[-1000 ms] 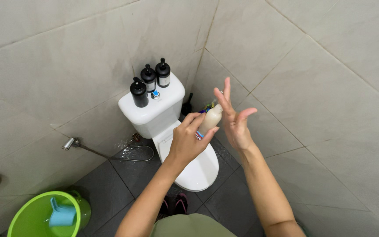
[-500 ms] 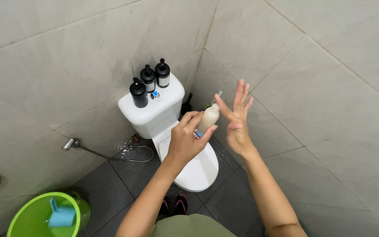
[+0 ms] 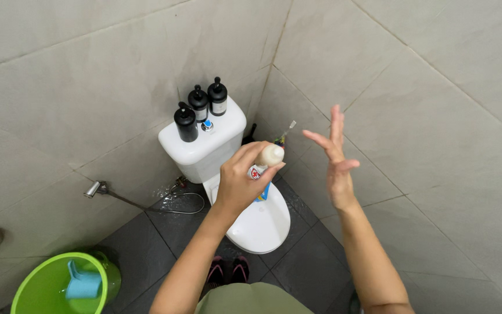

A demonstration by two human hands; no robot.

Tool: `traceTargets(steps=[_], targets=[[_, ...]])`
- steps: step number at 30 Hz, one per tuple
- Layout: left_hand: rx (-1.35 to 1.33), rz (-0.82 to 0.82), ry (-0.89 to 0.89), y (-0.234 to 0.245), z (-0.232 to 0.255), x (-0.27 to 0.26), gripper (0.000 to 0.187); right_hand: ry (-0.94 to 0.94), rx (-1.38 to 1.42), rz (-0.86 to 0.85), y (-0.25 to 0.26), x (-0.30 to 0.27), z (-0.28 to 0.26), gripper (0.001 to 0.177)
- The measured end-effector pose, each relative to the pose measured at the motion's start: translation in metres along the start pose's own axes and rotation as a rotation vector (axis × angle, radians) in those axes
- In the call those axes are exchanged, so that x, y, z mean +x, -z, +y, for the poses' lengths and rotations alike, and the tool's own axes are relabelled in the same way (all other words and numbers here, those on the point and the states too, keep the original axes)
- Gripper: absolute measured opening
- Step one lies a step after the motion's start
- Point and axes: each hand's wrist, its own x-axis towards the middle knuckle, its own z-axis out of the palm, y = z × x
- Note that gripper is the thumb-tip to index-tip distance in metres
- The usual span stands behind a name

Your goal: The person pours liquid soap from a refill pouch into small dispenser bottles and replaces the pump tops.

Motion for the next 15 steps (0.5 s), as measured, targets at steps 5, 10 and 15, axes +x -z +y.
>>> traceTargets(steps=[5,10,15], targets=[[-0.021,-0.063,-0.014,0.002,0.003,-0.002,0.037,-0.066,0.159,-0.183,-0.003,0.012,-0.015,0.109],[-0.023,-0.199,0.088,0.004,-0.001,-0.004,0.047,-0.059,0.240,-0.336,-0.009,0.026,-0.012,0.111],[0.025,-0.152,-0.048,0.003,-0.007,-0.009,0.049,-0.190,0.455,-0.416,-0.006,0.034,-0.013,0.107]])
